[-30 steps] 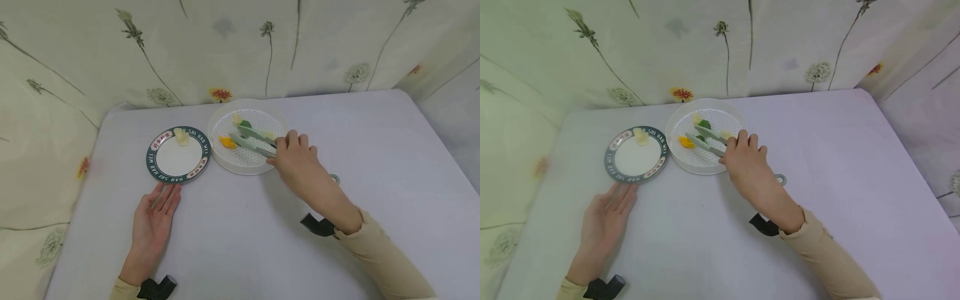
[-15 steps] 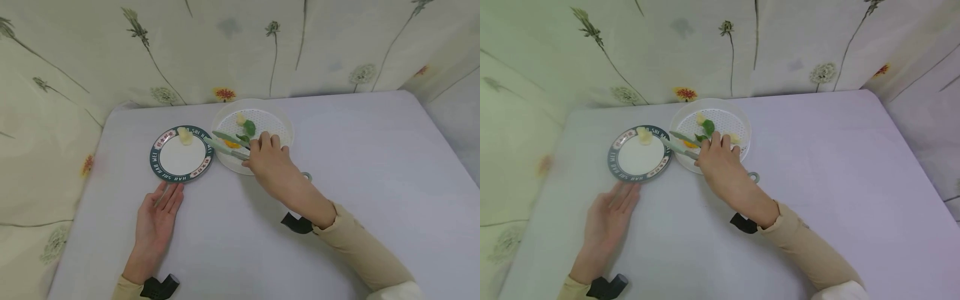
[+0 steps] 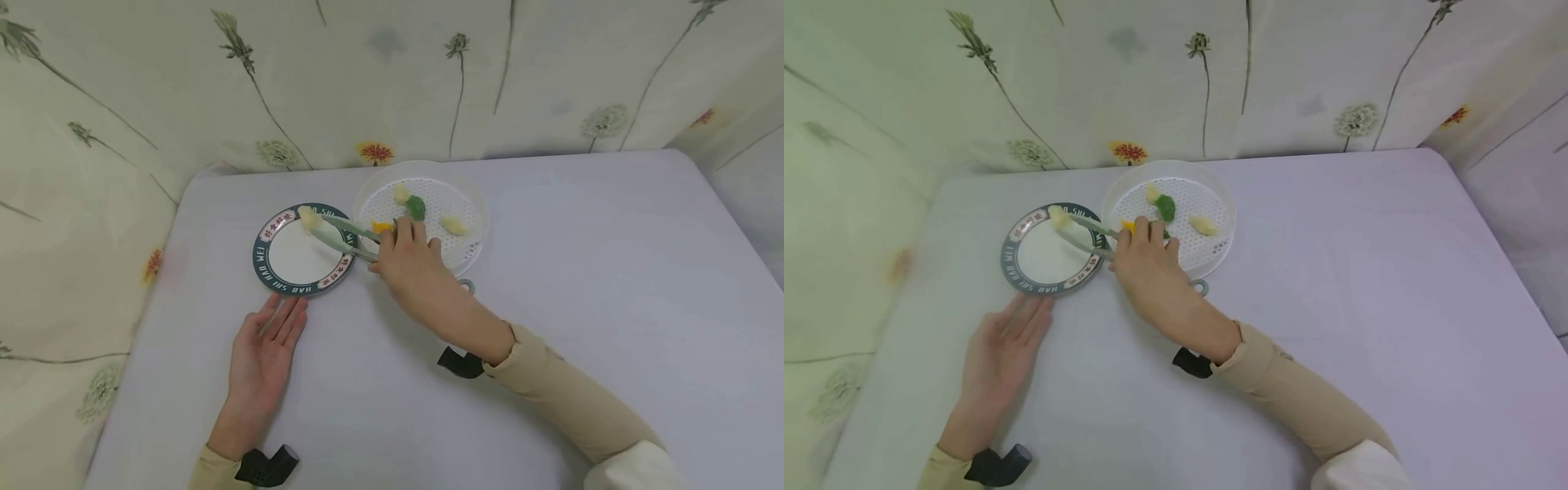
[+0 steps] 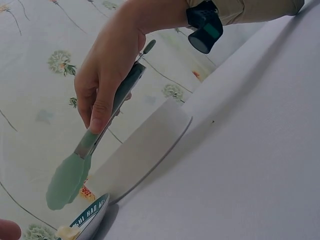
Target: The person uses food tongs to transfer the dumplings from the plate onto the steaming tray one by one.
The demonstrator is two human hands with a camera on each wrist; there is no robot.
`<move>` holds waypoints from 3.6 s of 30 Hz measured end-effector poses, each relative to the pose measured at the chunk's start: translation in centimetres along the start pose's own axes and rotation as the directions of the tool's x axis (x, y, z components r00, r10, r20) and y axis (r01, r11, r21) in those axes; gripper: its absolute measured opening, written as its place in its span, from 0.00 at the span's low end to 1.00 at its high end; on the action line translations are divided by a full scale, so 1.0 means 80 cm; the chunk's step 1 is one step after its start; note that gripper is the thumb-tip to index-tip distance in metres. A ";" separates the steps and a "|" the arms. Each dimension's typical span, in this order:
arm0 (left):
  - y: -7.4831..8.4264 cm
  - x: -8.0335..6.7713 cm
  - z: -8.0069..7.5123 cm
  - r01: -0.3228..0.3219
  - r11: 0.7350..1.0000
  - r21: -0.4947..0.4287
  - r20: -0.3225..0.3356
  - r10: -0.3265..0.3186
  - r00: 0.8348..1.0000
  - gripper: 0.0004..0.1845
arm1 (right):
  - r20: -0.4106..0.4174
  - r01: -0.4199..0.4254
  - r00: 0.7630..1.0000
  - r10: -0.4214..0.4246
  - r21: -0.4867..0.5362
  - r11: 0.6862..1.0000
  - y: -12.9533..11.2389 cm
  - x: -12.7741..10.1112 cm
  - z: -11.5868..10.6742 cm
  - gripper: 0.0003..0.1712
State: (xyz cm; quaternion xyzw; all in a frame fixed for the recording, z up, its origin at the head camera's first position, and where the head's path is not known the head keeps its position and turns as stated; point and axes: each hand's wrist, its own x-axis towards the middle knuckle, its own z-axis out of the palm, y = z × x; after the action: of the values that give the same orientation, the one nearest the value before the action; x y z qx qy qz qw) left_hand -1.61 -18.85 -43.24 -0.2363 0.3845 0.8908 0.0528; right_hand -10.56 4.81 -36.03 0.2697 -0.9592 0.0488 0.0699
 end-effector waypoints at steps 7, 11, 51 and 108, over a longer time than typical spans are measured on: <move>-0.001 0.001 -0.001 -0.008 1.000 0.002 -0.002 0.008 1.000 0.34 | -0.020 0.002 1.000 -0.002 0.013 1.000 -0.019 0.016 0.011 0.27; -0.002 0.003 -0.001 -0.006 1.000 0.011 0.000 0.006 1.000 0.34 | -0.028 -0.012 1.000 0.012 0.007 1.000 -0.029 0.027 0.020 0.20; 0.000 0.004 -0.003 -0.007 1.000 -0.001 0.003 0.007 1.000 0.34 | 0.023 -0.026 0.999 0.028 -0.058 0.998 -0.042 0.055 0.052 0.13; -0.001 0.001 -0.002 0.004 1.000 -0.005 -0.004 -0.004 1.000 0.33 | -0.018 -0.136 0.991 0.136 -0.044 0.990 0.055 -0.010 -0.019 0.23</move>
State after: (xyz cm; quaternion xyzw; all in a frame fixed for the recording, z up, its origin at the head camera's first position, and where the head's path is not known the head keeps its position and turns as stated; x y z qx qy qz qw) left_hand -1.60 -18.90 -43.43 -0.2389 0.3821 0.8911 0.0532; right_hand -12.02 9.13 -34.91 0.2017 -0.9756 0.0336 0.0795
